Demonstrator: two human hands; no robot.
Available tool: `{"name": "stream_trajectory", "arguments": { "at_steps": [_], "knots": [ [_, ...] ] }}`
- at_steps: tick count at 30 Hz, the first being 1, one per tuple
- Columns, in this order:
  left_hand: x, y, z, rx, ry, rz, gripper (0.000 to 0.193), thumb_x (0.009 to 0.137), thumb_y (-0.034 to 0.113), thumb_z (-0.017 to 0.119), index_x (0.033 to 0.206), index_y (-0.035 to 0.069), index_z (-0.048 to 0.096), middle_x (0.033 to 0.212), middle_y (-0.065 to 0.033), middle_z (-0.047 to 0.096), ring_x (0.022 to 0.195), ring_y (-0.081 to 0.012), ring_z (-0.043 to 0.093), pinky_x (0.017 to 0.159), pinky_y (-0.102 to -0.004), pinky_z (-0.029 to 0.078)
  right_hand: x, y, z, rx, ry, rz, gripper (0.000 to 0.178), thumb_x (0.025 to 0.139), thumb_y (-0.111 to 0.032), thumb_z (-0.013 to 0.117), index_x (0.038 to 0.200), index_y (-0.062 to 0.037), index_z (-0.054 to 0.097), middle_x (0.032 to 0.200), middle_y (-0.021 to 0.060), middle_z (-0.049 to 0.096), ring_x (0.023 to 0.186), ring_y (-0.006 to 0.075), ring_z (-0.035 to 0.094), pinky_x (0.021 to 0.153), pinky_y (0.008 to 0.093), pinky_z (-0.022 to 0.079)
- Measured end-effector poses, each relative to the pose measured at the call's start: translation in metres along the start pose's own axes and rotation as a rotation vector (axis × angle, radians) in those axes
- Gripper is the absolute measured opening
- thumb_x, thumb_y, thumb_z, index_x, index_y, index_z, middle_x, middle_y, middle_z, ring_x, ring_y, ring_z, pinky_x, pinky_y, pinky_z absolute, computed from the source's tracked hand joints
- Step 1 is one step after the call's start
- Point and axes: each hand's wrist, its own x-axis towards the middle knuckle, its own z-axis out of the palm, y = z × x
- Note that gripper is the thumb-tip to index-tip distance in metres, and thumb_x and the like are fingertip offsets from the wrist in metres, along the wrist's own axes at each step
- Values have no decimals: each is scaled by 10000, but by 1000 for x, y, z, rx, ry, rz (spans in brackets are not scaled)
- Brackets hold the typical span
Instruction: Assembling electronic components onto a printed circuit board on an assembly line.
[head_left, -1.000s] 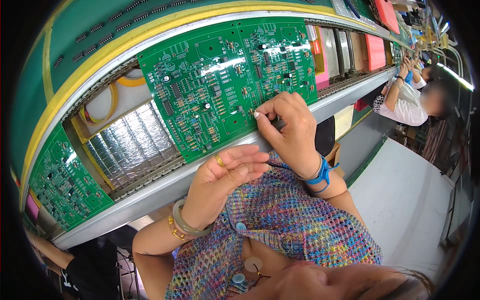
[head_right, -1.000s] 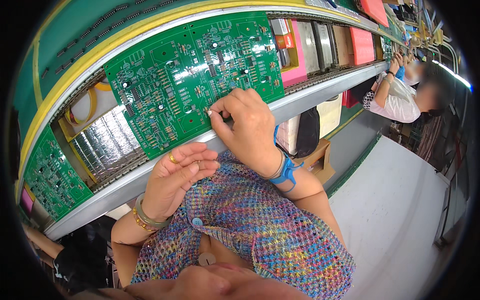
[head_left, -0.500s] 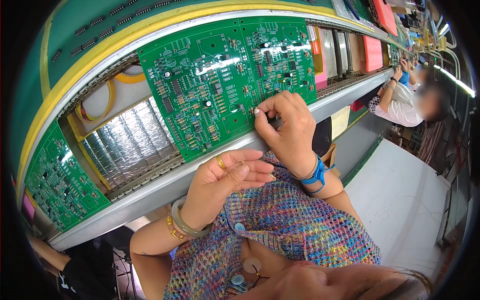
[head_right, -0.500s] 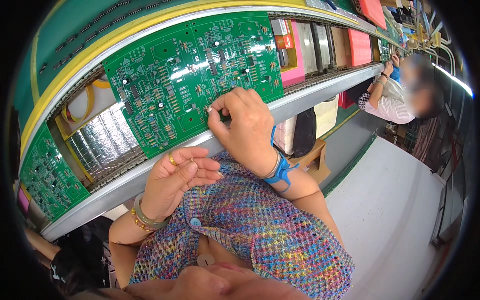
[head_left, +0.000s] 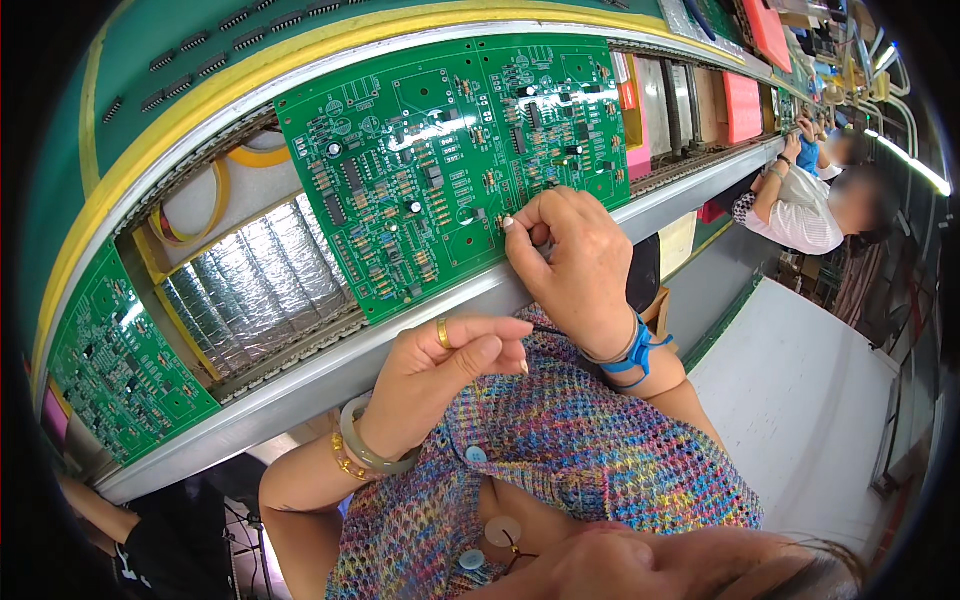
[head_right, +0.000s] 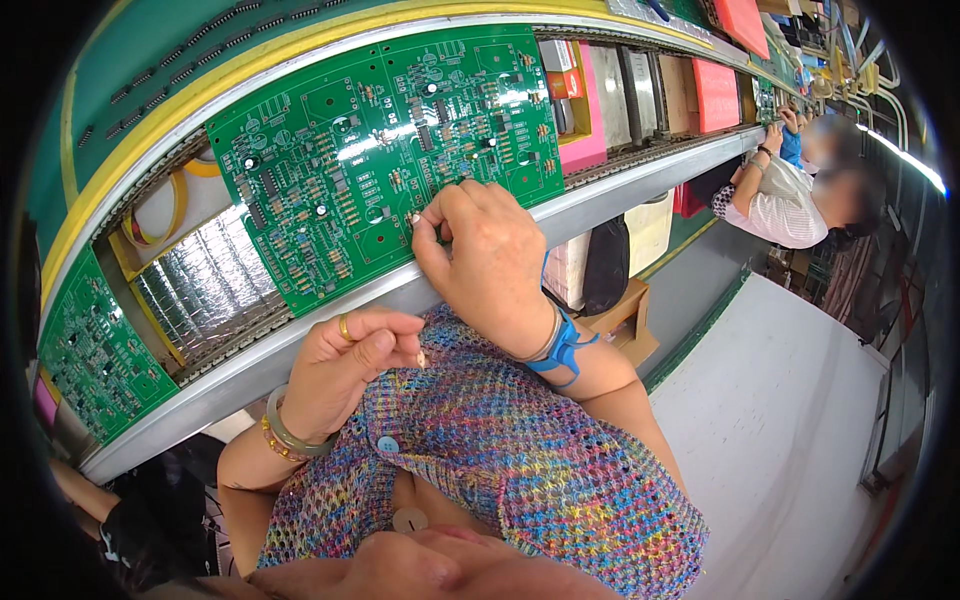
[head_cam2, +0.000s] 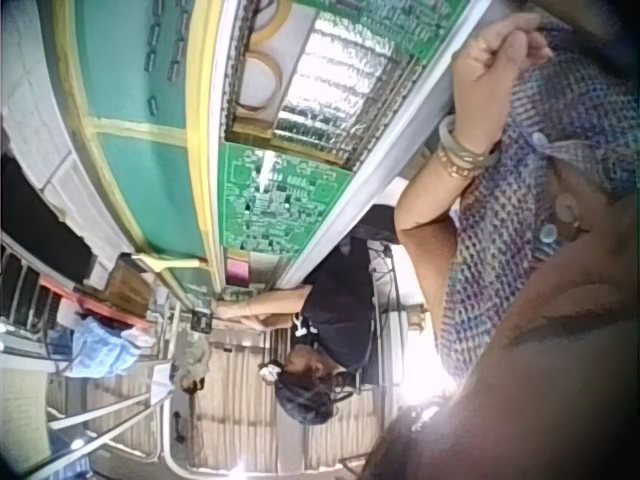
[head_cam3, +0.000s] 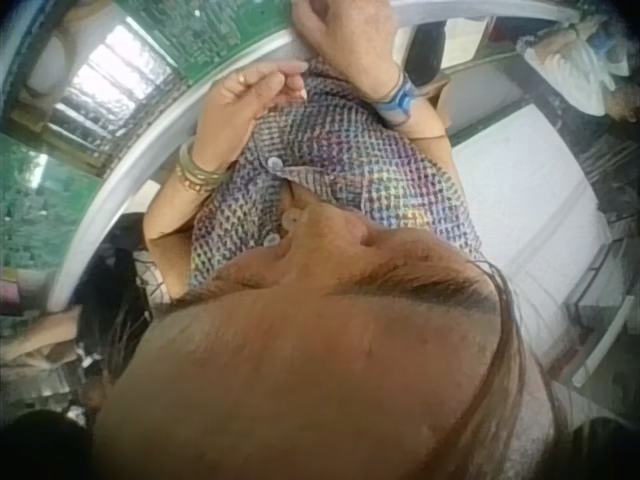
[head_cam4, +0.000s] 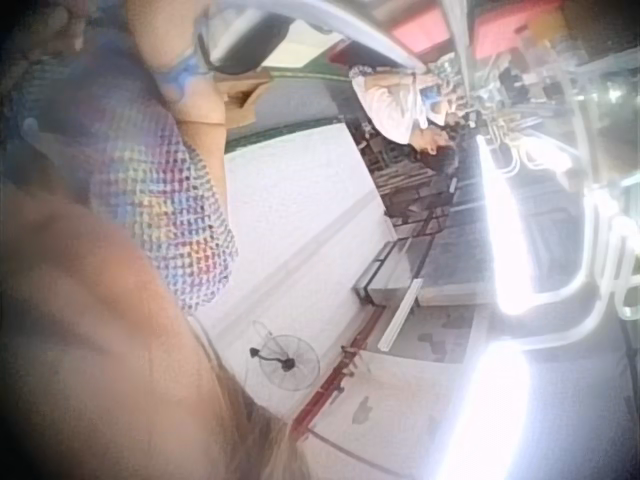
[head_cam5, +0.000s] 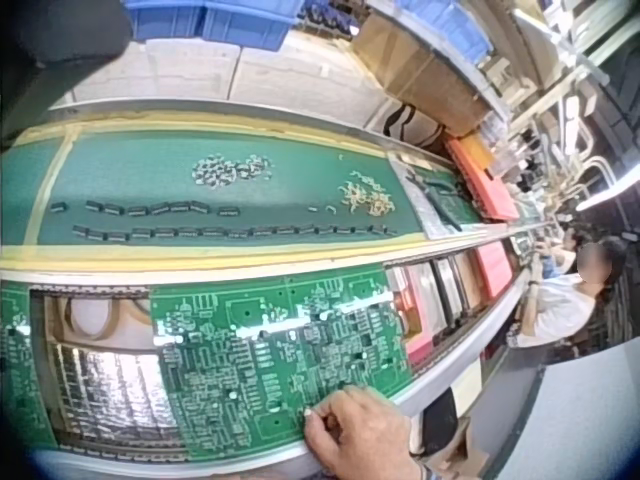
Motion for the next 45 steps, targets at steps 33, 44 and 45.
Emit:
{"name": "stream_trajectory", "arguments": {
  "at_steps": [33, 44, 45],
  "knots": [
    [-53, 48, -39, -104, 371, 322, 361, 1001, 202, 432, 1261, -44, 475, 955, -130, 644, 779, -150, 650, 724, -278, 567, -7, 5, -25, 126, -12, -479, 314, 710, -21, 639, 1022, -61, 652, 885, 77, 619, 796, 243, 601, 683, 342, 494],
    [-61, 49, -19, -148, 269, 396, 215, 980, 175, 479, 1126, 17, 489, 998, -155, 637, 869, -210, 650, 768, -315, 577, -25, -58, 43, 278, -258, -843, 529, 799, -264, 586, 1233, 24, 499, 1266, 213, 507, 1257, 321, 433, 1134, 488, 200],
    [-55, 46, -18, -137, 267, 396, 215, 980, 175, 479, 1126, 17, 489, 998, -155, 637, 869, -210, 650, 768, -315, 577, -24, -54, 39, 255, -268, -836, 516, 799, -268, 591, 1216, 24, 509, 1245, 215, 516, 1248, 329, 439, 1134, 498, 194]
  ]
}}
